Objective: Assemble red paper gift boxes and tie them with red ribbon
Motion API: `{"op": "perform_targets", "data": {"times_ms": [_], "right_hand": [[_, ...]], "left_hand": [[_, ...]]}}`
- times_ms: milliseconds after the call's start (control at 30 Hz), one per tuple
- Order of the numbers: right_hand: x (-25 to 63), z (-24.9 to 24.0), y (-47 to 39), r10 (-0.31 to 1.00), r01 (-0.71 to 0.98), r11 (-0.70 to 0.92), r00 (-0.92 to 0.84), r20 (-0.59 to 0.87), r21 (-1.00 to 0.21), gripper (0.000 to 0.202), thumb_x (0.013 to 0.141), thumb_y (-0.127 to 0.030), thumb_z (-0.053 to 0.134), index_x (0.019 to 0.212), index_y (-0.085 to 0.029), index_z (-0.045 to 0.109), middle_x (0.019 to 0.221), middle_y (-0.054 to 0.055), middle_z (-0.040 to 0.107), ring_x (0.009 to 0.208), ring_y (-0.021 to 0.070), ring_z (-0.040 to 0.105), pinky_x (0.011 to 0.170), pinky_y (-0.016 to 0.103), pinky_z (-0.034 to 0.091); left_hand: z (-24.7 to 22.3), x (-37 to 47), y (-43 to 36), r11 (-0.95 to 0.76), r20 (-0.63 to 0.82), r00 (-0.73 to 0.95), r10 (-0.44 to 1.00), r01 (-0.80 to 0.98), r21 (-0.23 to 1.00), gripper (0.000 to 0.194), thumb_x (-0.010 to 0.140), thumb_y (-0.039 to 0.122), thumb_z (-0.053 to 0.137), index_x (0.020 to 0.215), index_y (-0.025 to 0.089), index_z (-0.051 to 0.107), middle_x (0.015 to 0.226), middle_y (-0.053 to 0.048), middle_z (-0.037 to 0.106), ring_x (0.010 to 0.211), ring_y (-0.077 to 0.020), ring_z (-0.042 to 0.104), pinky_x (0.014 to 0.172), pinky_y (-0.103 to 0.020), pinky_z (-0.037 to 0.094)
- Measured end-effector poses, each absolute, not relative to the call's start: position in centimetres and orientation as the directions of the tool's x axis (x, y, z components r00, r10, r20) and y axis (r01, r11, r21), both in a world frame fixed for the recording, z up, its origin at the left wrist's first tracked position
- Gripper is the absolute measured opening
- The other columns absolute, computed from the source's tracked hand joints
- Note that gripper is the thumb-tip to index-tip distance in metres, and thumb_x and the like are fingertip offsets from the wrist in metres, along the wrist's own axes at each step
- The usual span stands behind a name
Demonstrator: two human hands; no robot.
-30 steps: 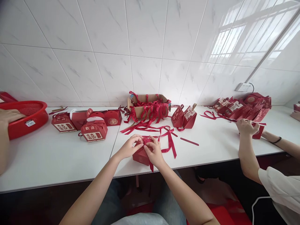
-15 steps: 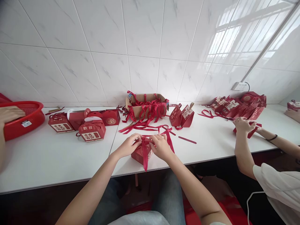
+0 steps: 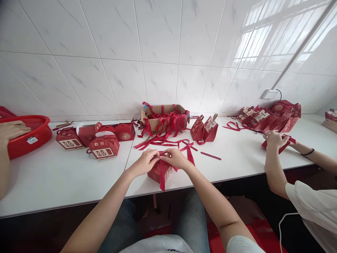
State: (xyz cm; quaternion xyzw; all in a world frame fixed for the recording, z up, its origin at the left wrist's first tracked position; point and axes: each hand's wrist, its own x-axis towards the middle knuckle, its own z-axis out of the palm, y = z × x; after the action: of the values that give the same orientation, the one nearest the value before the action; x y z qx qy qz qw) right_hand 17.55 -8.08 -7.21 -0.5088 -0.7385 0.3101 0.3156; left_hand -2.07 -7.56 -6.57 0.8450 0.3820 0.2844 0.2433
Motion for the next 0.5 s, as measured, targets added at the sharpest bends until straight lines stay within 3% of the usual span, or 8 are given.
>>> {"op": "perform_targets", "data": {"times_ms": [267,500], "right_hand": [[17.29,-7.84,-8.33,0.925,0.446,0.239,-0.374,0.063,-0.862,0.025,0.076,-0.038,0.065,0.088,-0.016,0.066,0.062,-0.002,0.06,0.053,0.0103,0.051,0.049,0.022,0.04],[16.69,-7.79,-8.83,0.939,0.459,0.268,-0.319,0.125,-0.847,0.032,0.083,-0.047,0.056,0.08,-0.018,0.066,0.057,-0.003,0.051,0.05,0.009,0.041,0.046,0.023,0.031]], "left_hand": [[-6.33,-2.43,-7.94,-0.577,0.278,0.527,0.803,0.567,0.588,0.013,0.086,0.018,0.044,0.08,0.022,0.055,0.082,-0.004,0.051,0.077,-0.0209,0.052,0.07,-0.035,0.047],[-6.62,-2.53,-8.06,-0.597,0.29,0.545,0.786,0.552,0.582,0.015,0.085,0.014,0.042,0.082,0.021,0.055,0.082,-0.004,0.051,0.082,-0.0218,0.052,0.075,-0.036,0.049]]}}
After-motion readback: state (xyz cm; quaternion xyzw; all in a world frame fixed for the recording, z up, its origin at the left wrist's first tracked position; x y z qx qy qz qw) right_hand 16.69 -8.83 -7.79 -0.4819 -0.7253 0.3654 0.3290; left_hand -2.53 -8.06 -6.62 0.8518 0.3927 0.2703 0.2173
